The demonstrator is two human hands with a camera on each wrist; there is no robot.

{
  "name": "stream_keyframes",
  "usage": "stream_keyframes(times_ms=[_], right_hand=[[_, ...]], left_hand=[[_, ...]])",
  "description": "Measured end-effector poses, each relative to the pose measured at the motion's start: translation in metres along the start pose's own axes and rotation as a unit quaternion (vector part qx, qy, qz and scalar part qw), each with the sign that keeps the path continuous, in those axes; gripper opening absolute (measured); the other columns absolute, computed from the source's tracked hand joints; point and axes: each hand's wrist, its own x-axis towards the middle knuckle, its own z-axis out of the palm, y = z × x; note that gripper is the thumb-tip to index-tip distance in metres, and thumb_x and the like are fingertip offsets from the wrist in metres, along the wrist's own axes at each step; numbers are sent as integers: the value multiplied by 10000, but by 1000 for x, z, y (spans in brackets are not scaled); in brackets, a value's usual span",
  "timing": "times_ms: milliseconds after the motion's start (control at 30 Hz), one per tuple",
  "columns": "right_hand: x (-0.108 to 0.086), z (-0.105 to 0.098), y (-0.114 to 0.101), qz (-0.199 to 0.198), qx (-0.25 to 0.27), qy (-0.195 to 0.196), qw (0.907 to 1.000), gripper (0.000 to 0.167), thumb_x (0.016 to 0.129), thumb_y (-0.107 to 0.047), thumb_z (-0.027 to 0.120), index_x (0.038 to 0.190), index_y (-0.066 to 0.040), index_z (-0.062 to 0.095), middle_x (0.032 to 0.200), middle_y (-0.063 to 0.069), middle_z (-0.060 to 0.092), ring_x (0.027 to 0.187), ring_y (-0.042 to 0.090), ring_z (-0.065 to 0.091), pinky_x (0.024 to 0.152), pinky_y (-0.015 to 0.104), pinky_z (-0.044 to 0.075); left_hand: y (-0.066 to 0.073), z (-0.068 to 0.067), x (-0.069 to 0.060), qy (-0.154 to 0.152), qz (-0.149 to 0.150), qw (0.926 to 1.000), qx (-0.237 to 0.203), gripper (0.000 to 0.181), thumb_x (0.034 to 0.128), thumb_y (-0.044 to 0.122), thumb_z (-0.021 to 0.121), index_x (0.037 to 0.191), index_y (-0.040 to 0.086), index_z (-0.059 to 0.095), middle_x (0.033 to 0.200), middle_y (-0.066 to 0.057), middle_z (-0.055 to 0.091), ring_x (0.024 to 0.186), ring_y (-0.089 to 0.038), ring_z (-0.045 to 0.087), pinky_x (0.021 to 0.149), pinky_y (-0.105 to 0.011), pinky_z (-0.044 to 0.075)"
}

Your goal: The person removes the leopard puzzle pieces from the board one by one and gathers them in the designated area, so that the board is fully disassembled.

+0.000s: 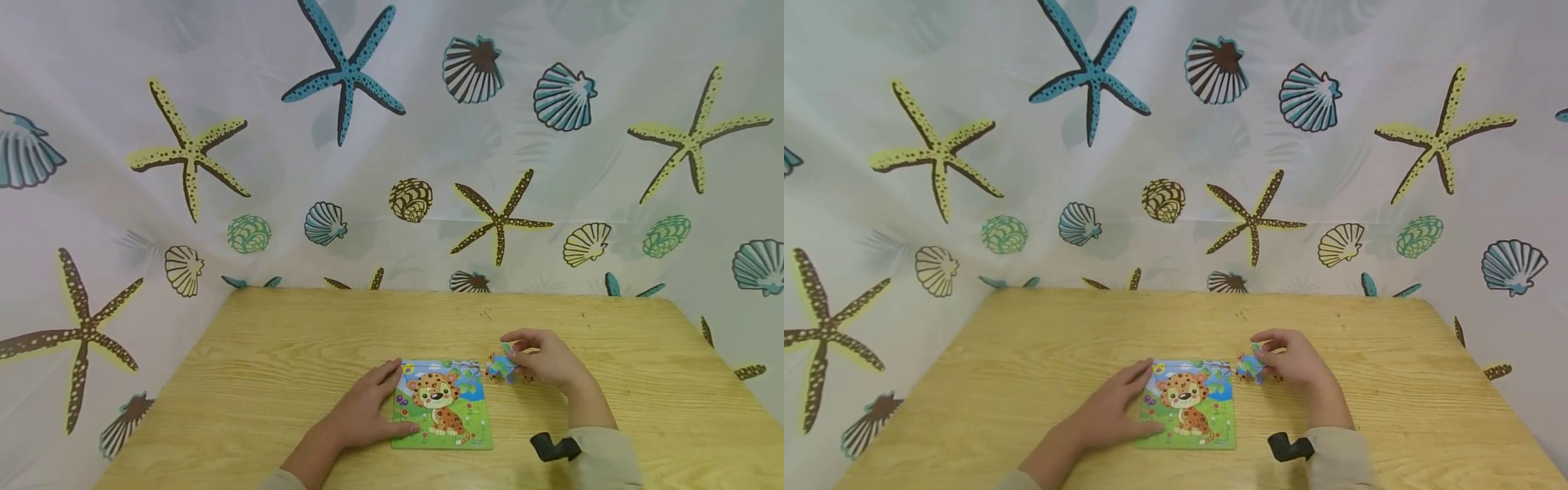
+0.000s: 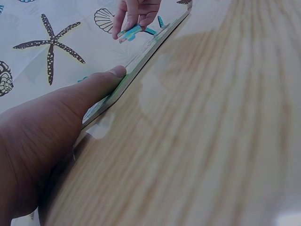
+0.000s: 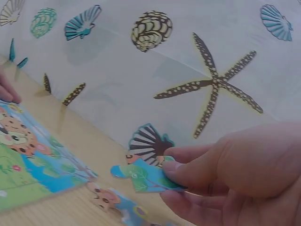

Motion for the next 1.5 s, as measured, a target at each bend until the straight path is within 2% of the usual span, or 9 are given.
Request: stream_keyframes(times_ms=[167,500,733,967,1033,1167,1300,1400,1500], right_hand=[[-8,-14,4,303,128,503,9982,385,995,-64,605,1364,38,563,1035,151,561,773,204,650,726,309,611],[-18,-39,24,733,233,1034,9917,431,975,-20,620,1383,76,523,1010,116,555,779,162,632,726,266,606],[-28,-53,34,1021,225,1274,9863,482,956,-40,658,1389,99,497,989,99,554,764,121,641,711,246,602],[-36,-63,43,1367,593,1404,9788,535,959,-59,662,1426,95,451,1126,146,518,774,66,631,730,224,600],[-37,-64,45,1407,537,1479,9775,539,950,-54,672,1417,104,454,1148,181,512,767,72,625,713,219,598],[-37,-63,48,1463,61,1639,9755,528,934,-92,703,1377,109,500,1201,263,506,846,152,604,685,216,583],[-36,-62,47,1505,-576,1803,9703,502,907,-143,735,1310,105,568,1141,251,568,940,271,553,668,248,538],[-36,-62,45,1614,-766,1821,9669,502,886,-153,752,1285,101,586,1164,293,580,1006,369,552,780,377,533],[-36,-62,44,1734,-793,1729,9663,510,882,-152,751,1296,92,581,1304,349,526,1128,465,521,945,540,480]], left_hand=[[1,-1,-1,0,2,10000,9,1097,800,759,639,1570,62,284,1671,-55,216,1535,-327,216,1197,-552,297],[1,-1,-1,44,26,10000,-1,1091,804,744,648,1568,56,285,1670,-62,218,1532,-338,220,1197,-553,295],[3,-1,-2,61,0,10000,-4,1086,803,730,664,1566,54,289,1669,-62,224,1532,-339,218,1203,-548,288],[2,0,-1,60,29,10000,-2,1084,806,729,662,1566,53,290,1668,-62,225,1533,-338,217,1198,-554,293],[1,1,0,59,21,10000,1,1086,804,740,653,1568,59,289,1670,-55,221,1534,-334,215,1196,-554,299],[-1,2,1,51,-2,10000,-32,1092,800,755,643,1571,69,287,1673,-45,212,1537,-330,208,1195,-557,299],[0,2,0,43,-26,10000,-52,1092,798,751,649,1571,69,287,1673,-45,213,1537,-330,208,1198,-557,293],[1,1,0,35,-41,10000,-59,1093,797,746,656,1571,69,287,1672,-47,214,1536,-329,209,1199,-556,292],[0,2,0,37,-50,10000,-63,1096,794,750,656,1571,72,286,1672,-45,214,1536,-328,209,1201,-553,290]])
